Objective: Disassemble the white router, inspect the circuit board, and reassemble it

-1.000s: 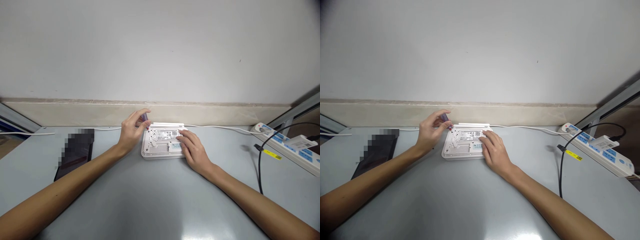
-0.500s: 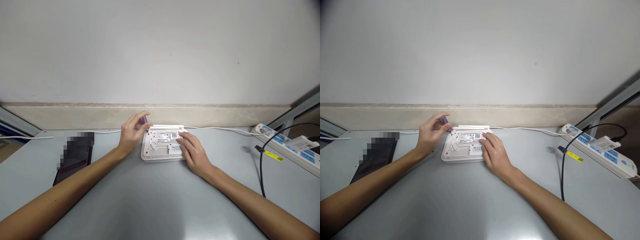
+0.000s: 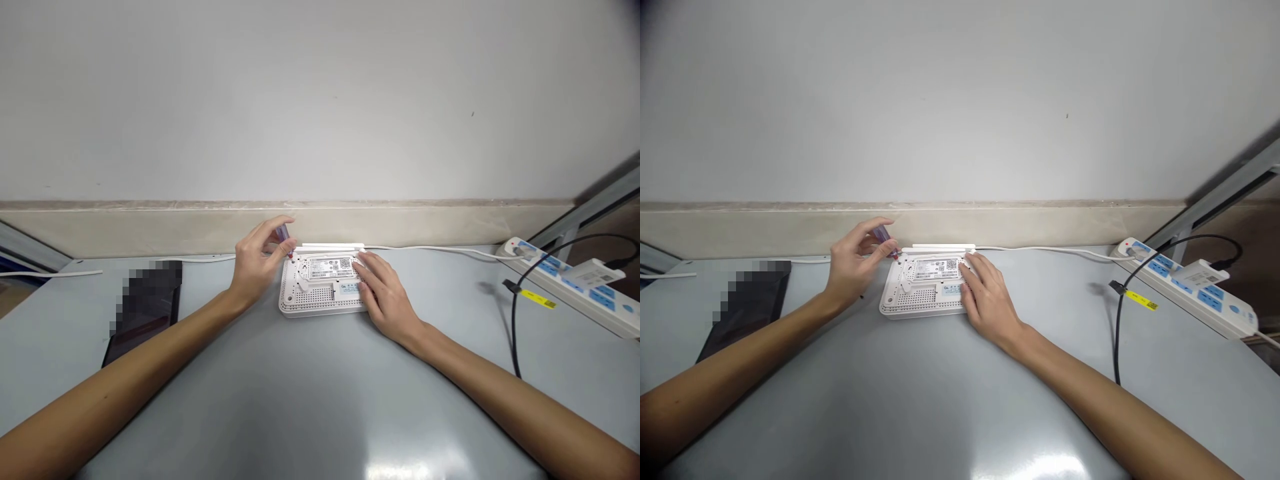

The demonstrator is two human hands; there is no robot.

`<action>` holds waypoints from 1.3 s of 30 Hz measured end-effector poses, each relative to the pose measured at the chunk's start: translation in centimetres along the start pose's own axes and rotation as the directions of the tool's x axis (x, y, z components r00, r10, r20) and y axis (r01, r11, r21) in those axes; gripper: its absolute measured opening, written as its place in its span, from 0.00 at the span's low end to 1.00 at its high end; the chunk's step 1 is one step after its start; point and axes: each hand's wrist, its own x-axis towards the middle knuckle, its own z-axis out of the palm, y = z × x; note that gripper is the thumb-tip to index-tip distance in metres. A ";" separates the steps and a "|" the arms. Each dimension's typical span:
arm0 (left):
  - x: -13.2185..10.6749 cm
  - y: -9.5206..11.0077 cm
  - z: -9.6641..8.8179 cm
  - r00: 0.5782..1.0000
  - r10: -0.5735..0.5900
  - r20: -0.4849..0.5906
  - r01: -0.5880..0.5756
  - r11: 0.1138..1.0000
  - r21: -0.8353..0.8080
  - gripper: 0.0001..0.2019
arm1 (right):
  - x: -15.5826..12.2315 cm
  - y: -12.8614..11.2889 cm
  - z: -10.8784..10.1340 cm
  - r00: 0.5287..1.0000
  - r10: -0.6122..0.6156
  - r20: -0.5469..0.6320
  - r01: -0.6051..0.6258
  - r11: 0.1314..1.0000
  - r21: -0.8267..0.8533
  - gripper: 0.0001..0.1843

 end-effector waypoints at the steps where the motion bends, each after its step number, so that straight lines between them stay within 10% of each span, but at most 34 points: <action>1: 0.0 0.1 0.0 1.000 -0.003 0.000 0.003 1.000 -0.003 0.17 | 0.0 0.0 0.0 1.000 0.005 0.001 -0.005 1.000 -0.007 0.22; 39: -0.2 0.1 0.1 1.000 -0.014 0.018 0.015 0.999 -0.044 0.19 | -0.1 0.1 0.1 0.999 0.029 0.037 -0.028 0.999 -0.038 0.22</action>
